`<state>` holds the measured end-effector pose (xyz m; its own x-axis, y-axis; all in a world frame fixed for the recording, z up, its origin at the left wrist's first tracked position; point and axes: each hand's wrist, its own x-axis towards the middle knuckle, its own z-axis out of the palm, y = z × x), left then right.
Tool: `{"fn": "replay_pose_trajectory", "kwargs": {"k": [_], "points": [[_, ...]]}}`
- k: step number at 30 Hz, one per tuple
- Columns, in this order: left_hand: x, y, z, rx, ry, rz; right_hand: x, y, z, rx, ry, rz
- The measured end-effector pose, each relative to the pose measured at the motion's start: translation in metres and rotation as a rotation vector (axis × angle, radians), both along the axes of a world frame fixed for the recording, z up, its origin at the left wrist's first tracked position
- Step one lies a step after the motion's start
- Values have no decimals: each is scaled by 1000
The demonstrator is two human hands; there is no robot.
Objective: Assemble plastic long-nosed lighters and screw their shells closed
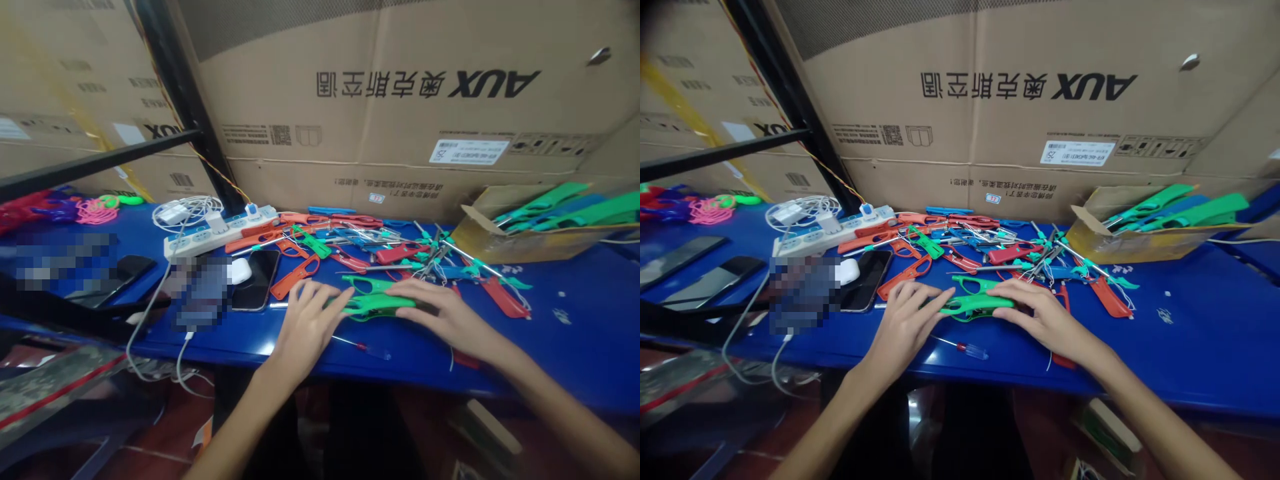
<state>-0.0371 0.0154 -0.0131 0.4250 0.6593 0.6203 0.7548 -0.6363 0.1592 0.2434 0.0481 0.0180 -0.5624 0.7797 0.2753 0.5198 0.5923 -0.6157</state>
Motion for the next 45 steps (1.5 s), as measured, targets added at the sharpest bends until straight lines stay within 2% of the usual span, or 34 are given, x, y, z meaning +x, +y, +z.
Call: {"fn": "replay_pose_trajectory", "kwargs": {"k": [6, 11, 15, 18, 22, 26, 34, 40, 45], "points": [[8, 7, 3, -14, 52, -36, 8, -1, -12, 16, 20, 11], [6, 1, 4, 63, -56, -34, 5, -3, -13, 76, -30, 42], [4, -4, 7, 53, -54, -60, 0, -4, -13, 100, -83, 109], [5, -3, 6, 52, -58, -64, 1, -3, -15, 139, -84, 78], [5, 5, 0, -88, -108, -1, 4, 0, -21, 259, -54, -39], [2, 8, -6, -236, -185, 24, 6, 0, -28, 331, -114, -75], [-5, 8, -7, -206, -179, 63, 5, -2, -32, 364, -193, -57], [-4, 11, -9, -333, -138, 38, 4, -3, -31, 397, -223, -34], [-5, 11, -10, -364, -125, 61, 3, -4, -34, 458, -275, -42]]}}
